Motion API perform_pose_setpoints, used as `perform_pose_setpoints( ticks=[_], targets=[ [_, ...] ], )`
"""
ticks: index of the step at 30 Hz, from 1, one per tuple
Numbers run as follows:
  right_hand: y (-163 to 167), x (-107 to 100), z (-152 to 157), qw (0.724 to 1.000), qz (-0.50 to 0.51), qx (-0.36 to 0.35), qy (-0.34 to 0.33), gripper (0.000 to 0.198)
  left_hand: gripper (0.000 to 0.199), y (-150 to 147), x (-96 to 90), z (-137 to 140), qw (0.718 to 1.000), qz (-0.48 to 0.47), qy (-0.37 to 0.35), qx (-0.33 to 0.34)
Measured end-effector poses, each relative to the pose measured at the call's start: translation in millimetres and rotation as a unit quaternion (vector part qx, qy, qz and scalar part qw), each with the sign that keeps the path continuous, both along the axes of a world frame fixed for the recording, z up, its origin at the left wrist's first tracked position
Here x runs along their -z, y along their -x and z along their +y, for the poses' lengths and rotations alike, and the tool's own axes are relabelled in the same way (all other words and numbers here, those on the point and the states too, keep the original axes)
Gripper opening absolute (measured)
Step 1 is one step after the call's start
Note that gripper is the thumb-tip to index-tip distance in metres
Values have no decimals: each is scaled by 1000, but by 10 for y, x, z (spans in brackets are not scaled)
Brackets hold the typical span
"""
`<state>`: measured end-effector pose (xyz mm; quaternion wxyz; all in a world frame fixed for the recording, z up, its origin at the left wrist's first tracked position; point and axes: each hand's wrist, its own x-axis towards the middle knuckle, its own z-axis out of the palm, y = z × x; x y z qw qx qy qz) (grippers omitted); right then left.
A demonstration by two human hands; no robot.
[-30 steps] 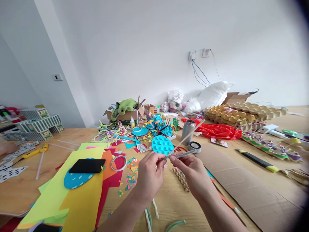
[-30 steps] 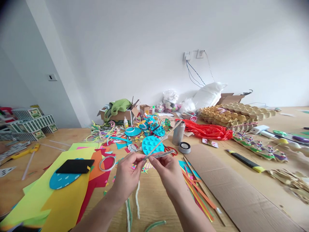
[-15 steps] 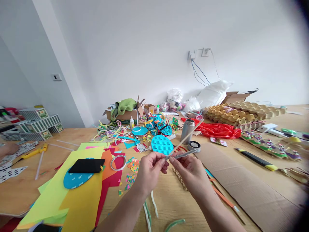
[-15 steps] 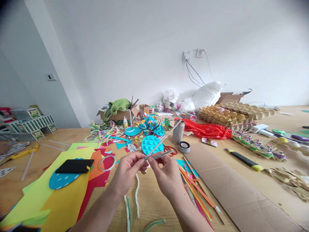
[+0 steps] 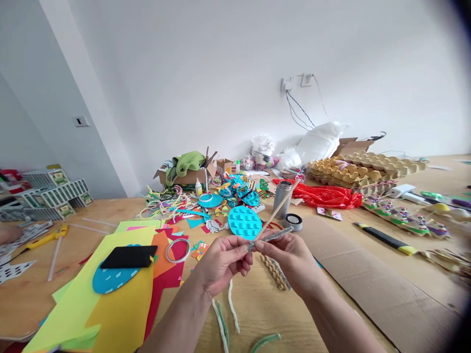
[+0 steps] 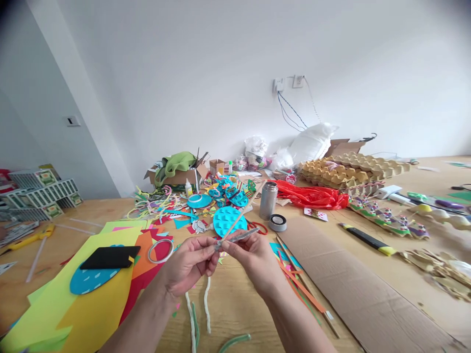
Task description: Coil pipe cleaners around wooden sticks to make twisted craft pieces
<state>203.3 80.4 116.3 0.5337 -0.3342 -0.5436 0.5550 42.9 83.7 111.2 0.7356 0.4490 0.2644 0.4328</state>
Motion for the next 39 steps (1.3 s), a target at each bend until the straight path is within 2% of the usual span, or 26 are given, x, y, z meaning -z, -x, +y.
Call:
perform_pose_setpoints(
  ticks=[5, 7, 11, 16, 21, 24, 27, 30, 36, 39],
  targets=[
    [33, 53, 21, 998, -29, 53, -9, 23, 26, -43, -23, -31, 983, 128, -108, -72],
    [47, 64, 20, 996, -56, 66, -25, 24, 27, -70, -11, -43, 966, 178, -158, -100],
    [60, 87, 12, 991, -99, 80, -50, 27, 16, -99, 49, -57, 914, 269, -245, -180],
    [53, 112, 21, 993, -92, 72, -15, 28, 16, -97, 130, -35, 879, 306, -284, -231],
    [52, 70, 16, 997, -62, 51, -18, 28, 16, -125, 180, -12, 905, 268, -244, -222],
    [48, 77, 17, 992, -97, 74, -38, 28, 17, -150, 172, -12, 929, 227, -208, -208],
    [33, 135, 40, 984, -139, 108, -37, 31, 20, -158, 156, 9, 963, 155, -139, -171],
    [13, 199, 76, 990, -114, 81, -17, 30, 24, -134, 158, 50, 988, 86, -55, -115],
    [5, 194, 99, 999, -32, -5, 24, 23, 26, -81, 192, 104, 997, 5, 51, -49],
    [12, 172, 71, 999, -23, -1, 42, 25, 25, -81, 191, 104, 996, -16, 83, -20]
  ],
)
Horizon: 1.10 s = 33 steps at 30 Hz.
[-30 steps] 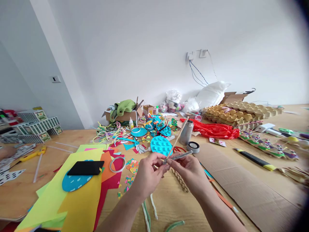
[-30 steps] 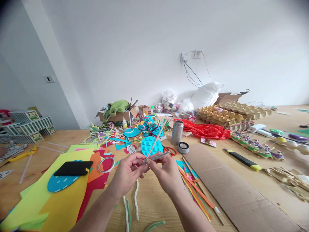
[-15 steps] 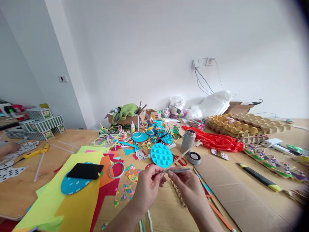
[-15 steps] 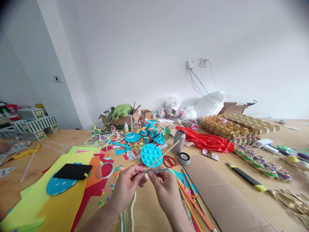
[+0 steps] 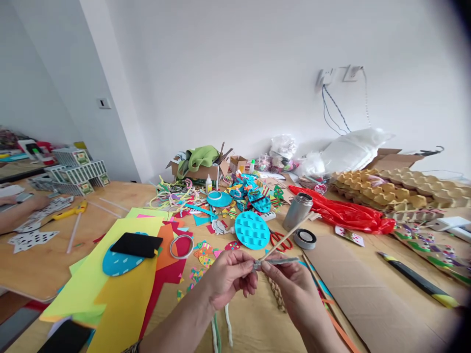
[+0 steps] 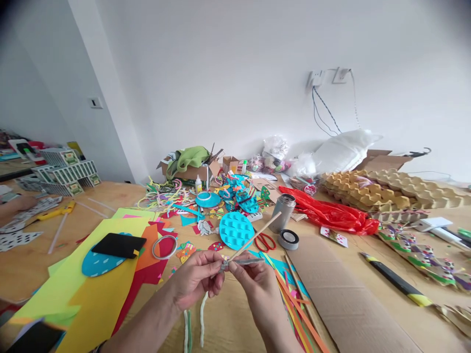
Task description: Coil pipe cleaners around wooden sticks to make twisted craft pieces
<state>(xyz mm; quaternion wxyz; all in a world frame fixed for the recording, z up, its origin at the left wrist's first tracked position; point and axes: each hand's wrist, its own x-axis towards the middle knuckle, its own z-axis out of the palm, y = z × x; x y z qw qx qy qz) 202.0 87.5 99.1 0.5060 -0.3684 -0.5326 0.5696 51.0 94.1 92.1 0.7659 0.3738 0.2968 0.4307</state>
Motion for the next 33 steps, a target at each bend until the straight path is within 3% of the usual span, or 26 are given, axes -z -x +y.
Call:
perform_pose_setpoints(
  ticks=[4, 7, 11, 16, 20, 23, 30, 33],
  targets=[
    [16, -62, -39, 1000, 1, 25, -19, 23, 24, 19, -53, -33, 999, -16, 1, 29],
    [49, -161, -21, 999, -19, 20, -41, 21, 27, 64, -144, -68, 998, 14, -58, 25],
    [134, -273, 60, 994, -77, 23, -70, 26, 31, 121, -276, -97, 976, 127, -159, -74],
    [244, -205, 175, 987, -113, 41, -106, 29, 17, 145, -290, -93, 889, 304, -258, -226],
    [265, -96, 239, 982, -132, 40, -125, 28, 12, 141, -196, -72, 783, 422, -359, -283],
    [241, -61, 251, 986, -127, 26, -109, 26, 13, 119, -126, -66, 738, 454, -398, -300],
    [230, -64, 240, 997, -65, 15, -36, 29, 13, 78, -48, -63, 719, 467, -409, -314],
    [244, -103, 215, 997, -54, 10, -45, 30, 14, 67, -47, -60, 755, 440, -376, -308]
  ],
)
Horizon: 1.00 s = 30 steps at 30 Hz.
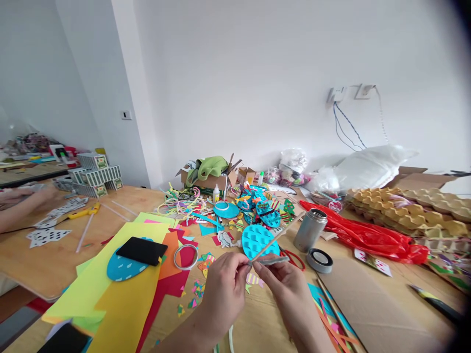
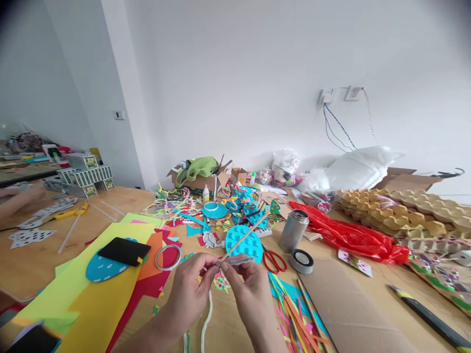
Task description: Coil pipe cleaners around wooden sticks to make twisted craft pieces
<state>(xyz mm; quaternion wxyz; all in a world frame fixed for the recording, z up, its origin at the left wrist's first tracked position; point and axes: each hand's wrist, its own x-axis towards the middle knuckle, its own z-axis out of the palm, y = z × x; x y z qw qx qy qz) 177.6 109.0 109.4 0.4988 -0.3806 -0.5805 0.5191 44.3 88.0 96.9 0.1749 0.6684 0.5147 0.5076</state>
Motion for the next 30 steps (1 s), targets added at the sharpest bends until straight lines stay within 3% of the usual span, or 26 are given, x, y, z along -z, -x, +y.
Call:
perform_pose_setpoints(
  ticks=[3, 8, 11, 15, 17, 19, 25, 30],
  targets=[
    [2, -46, -32, 1000, -13, 12, -18, 30, 18, -26, -22, 0, 988, -105, 93, 57],
    [-31, -72, -36, 998, -43, 21, -38, 31, 25, -32, -116, -4, 930, -277, 194, 144],
    [-62, -62, -17, 999, -22, -8, -25, 28, 25, 33, -153, 15, 881, -349, 247, 205],
    [-78, -72, -28, 997, 44, -68, 12, 21, 23, 155, -142, 70, 793, -402, 335, 310],
    [-75, -76, -39, 996, 49, -70, 11, 20, 22, 189, -135, 88, 780, -403, 352, 324],
    [-68, -68, -39, 998, 31, -56, -1, 21, 24, 190, -137, 91, 807, -377, 336, 305],
    [-36, -24, -7, 999, -39, 2, -21, 24, 25, 71, -151, 33, 936, -212, 236, 149],
    [-23, -25, -5, 1000, -31, 1, -3, 26, 21, 31, -119, -2, 980, -104, 158, 68]
  ],
)
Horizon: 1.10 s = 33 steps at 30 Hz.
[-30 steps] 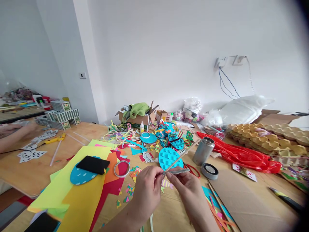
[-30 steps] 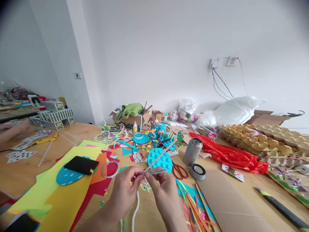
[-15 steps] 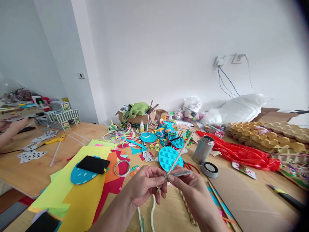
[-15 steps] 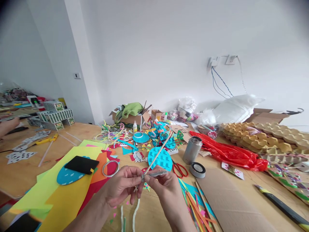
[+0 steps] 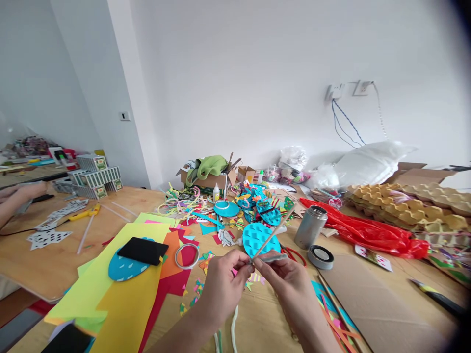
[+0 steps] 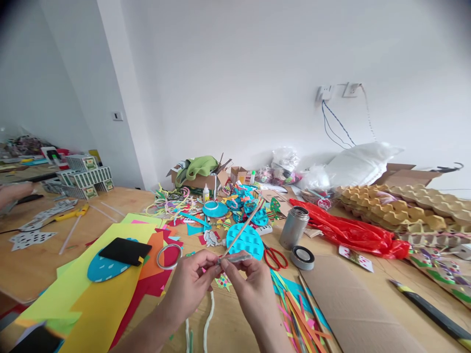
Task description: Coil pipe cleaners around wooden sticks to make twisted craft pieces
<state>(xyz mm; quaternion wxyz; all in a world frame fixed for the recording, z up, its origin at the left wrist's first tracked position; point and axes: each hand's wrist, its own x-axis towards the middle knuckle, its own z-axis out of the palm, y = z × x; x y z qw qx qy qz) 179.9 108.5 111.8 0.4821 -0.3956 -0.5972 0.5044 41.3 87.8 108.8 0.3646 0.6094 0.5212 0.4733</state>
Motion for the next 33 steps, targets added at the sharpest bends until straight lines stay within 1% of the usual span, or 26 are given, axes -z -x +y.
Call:
perform_pose_setpoints(
  ticks=[2, 5, 8, 11, 14, 17, 19, 20, 21, 22, 24, 26, 28, 30, 31, 33],
  targets=[
    [0, 3, -1, 1000, 4, -3, 3, 28, 20, -1, 14, -2, 999, 22, -27, -10],
    [-2, 9, -6, 1000, -1, 3, -12, 31, 22, -14, 19, -5, 999, 22, -32, -8],
    [-14, 9, -12, 999, -23, 22, -38, 29, 24, -38, 0, -14, 999, -48, 3, 22],
    [-39, -10, -14, 998, -35, 25, -53, 27, 24, -45, -29, -17, 986, -142, 44, 73],
    [-70, -39, -17, 999, -9, -7, -39, 27, 24, -6, -43, 0, 964, -214, 82, 136],
    [-94, -53, -31, 998, 38, -49, -9, 24, 23, 78, -28, 37, 923, -281, 148, 218],
    [-104, -49, -40, 996, 56, -68, 0, 22, 23, 135, -13, 63, 892, -308, 194, 267],
    [-108, -44, -42, 996, 55, -71, 0, 21, 23, 156, -8, 72, 882, -313, 210, 282],
    [-109, -38, -42, 996, 49, -68, -1, 22, 23, 169, -5, 79, 880, -310, 216, 288],
    [-109, -32, -39, 997, 38, -61, -5, 23, 24, 172, -6, 82, 886, -301, 211, 283],
    [-104, -21, -28, 999, 9, -35, -15, 26, 26, 151, -11, 79, 914, -264, 182, 248],
    [-91, -16, -15, 999, -15, -12, -27, 28, 30, 104, -13, 64, 950, -209, 138, 186],
    [-74, -17, -7, 999, -33, 6, -36, 28, 31, 54, -6, 46, 978, -149, 82, 122],
    [-59, -21, -3, 998, -43, 15, -39, 27, 21, 20, 10, 26, 994, -89, 14, 68],
    [-54, -23, -2, 998, -42, 14, -37, 26, 18, 11, 19, 18, 997, -60, -18, 48],
    [-52, -23, 2, 999, -30, -1, -23, 25, 19, 8, 33, 6, 998, -12, -67, 16]
  ],
)
